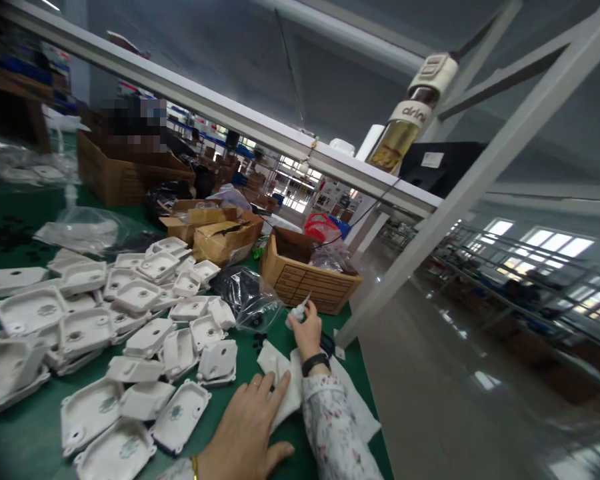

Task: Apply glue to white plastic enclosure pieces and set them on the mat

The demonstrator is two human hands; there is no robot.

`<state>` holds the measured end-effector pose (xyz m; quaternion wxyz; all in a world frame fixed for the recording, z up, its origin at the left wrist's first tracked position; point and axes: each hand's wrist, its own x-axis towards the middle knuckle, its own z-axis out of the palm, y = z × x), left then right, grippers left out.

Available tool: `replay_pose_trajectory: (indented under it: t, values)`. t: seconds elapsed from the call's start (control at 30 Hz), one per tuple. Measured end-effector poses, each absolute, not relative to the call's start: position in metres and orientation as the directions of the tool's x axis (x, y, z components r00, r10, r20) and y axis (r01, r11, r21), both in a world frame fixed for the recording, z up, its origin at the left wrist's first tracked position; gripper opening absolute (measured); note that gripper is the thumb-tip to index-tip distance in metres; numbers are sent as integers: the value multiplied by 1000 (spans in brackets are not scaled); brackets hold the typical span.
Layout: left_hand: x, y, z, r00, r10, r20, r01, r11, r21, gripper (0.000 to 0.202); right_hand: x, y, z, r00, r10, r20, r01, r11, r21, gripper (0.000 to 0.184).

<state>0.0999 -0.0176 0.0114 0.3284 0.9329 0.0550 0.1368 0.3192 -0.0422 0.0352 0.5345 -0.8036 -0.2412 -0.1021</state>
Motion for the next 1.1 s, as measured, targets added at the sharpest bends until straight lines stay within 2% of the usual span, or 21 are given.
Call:
replay_pose_trajectory:
  t: [0.1,0.3,0.43,0.53,0.6,0.63,0.77,0.9,0.97,1.03,1.1]
  values:
    - [102,-17,0,960,160,230,-5,-813,583,79,319,-37,35,860,307,407,493,-294,-819,30]
    - [101,-17,17,965,163,207,49,-881,470,72,292,-75,65,899,216,381,417,-158,-895,40]
    - [98,-20,39,955,223,194,127,-903,411,72,242,-124,85,941,222,256,273,-48,-961,49]
    - [85,-24,46,946,287,149,207,-891,405,53,200,-164,85,965,247,85,60,107,-992,52]
    - [73,-26,46,957,274,98,210,-883,419,41,178,-184,77,967,255,-12,-57,168,-984,57]
    - [66,-27,44,967,243,69,190,-881,433,44,169,-192,72,966,254,-43,-91,178,-980,59]
    - [43,-28,35,989,144,-36,144,-867,477,81,149,-200,61,948,302,-97,-158,183,-970,62]
    - [37,-26,41,986,165,-24,158,-879,449,66,146,-187,66,908,417,-48,-156,231,-960,58]
    - [38,-26,53,989,142,-36,143,-887,439,78,148,-180,69,911,413,-6,-140,295,-945,56]
    - [39,-25,69,993,36,-111,80,-900,428,100,153,-179,69,925,380,14,-139,372,-918,54]
    - [40,-23,84,976,-137,-169,-54,-905,422,102,158,-182,64,926,378,4,-172,431,-886,51]
